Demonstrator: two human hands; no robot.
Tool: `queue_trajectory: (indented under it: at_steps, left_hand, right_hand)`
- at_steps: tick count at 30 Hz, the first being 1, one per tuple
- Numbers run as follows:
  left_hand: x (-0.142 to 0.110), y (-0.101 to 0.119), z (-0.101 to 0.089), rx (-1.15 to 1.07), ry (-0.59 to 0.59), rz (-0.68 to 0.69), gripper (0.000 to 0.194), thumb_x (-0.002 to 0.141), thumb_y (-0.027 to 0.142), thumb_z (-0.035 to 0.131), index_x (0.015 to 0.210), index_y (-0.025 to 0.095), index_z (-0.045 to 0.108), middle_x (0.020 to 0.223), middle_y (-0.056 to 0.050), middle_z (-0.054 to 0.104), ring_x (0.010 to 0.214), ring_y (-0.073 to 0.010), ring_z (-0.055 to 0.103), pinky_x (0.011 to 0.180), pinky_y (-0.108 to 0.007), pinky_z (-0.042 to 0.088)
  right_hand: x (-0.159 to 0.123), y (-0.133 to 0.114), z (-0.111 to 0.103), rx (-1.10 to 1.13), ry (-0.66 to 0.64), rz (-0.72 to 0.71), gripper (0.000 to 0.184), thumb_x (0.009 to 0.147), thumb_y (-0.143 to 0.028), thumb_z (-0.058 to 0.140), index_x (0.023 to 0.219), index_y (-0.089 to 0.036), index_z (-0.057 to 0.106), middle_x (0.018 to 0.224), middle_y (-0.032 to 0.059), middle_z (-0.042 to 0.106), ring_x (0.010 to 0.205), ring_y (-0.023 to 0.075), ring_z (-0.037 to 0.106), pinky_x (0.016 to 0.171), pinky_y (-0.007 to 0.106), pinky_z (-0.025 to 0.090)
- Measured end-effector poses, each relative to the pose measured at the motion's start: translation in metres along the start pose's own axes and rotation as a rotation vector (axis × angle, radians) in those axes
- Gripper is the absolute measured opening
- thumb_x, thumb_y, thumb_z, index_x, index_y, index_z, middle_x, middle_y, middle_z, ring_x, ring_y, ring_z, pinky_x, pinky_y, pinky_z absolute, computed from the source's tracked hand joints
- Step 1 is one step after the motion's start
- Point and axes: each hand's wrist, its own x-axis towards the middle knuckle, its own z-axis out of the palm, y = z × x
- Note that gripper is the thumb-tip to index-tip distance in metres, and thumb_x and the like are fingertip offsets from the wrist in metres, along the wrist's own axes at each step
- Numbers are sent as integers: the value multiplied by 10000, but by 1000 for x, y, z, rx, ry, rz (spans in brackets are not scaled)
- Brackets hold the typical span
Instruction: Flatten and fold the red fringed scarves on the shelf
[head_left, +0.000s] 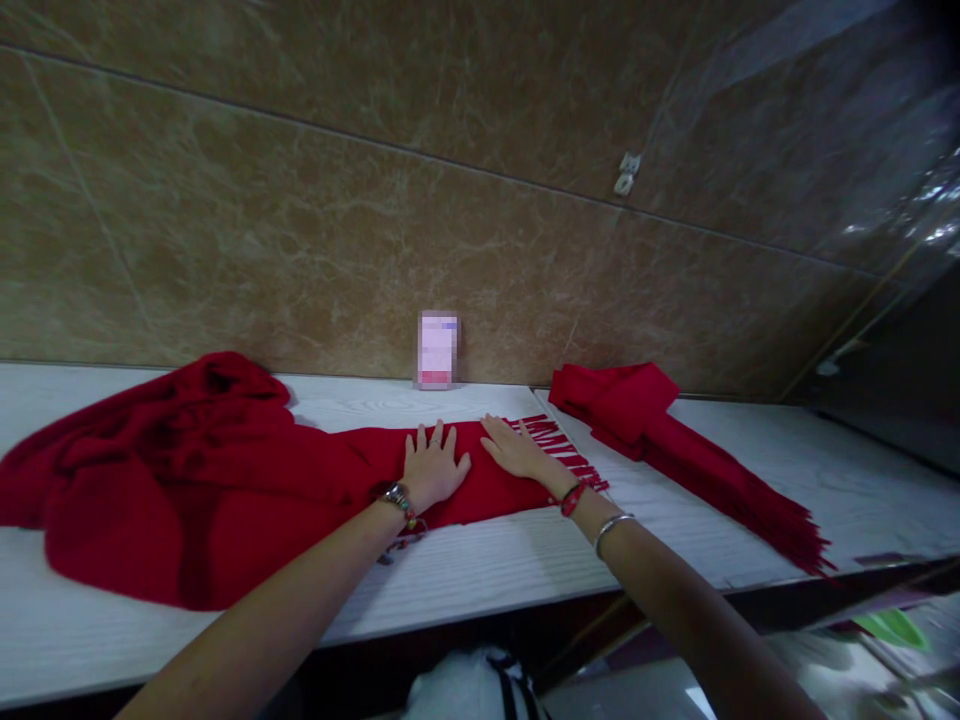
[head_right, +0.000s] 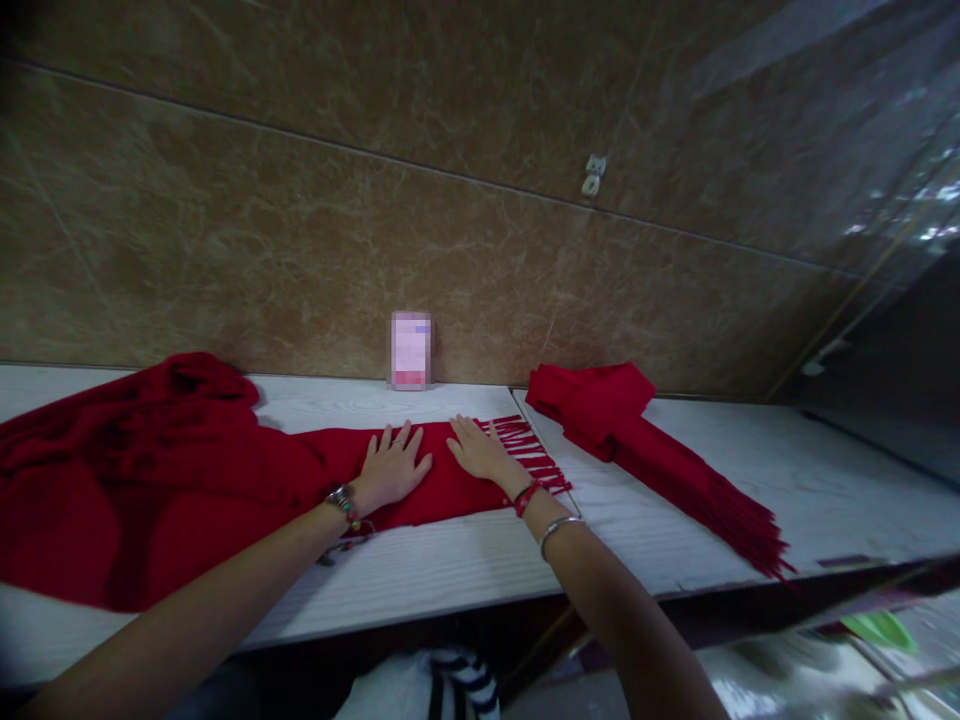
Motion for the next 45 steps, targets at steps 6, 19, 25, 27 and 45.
queue_trajectory:
  at_steps: [6,19,25,27,45]
  left_hand:
    - [1,0,0,-19,-4,16,613,860,493,228,1370,157,291,1451,-112,201,1306,-363,160,1024,-520,162]
    - [4,-13,-2,-15,-63,12,587,870,492,207,1378,206,276,1452,-120,191,1308,-369,143,1013,-547,157]
    - [3,-13,-5,-19,-75,15,619,865,530,199,1381,194,262,1452,-128,182,1309,-362,148,1009,-540,178]
    - [1,-17,-12,4,-38,43,633,861,543,228,1378,180,270,1450,-132,184,1313,-356,140,1020,-524,170]
    - [-53,-136,-74,17,-244,262,546,800,346,502,1318,212,390,1409,-76,308,1289,-198,287,1046,-310,240]
  right_hand:
    - [-6,19,-2,-13,46,115,521,898,-322,232,1361,-88,282,1431,139,244,1319,262,197,1026,576,139]
    - [-17,-19,11,41,100,-112,524,896,-315,264,1346,-51,307,1409,166,290,1313,214,225,1051,437,209]
    - [-17,-19,8,61,111,-88,514,897,-321,277,1338,-63,329,1402,162,311,1311,215,233,1049,438,215]
    - [-17,-24,0,54,141,-68,510,896,-318,273,1341,-76,327,1409,161,295,1314,228,221,1044,458,211]
    - [-1,-35,-4,147,43,-64,566,902,-410,217,1378,-106,251,1452,131,199,1334,247,138,1049,502,167]
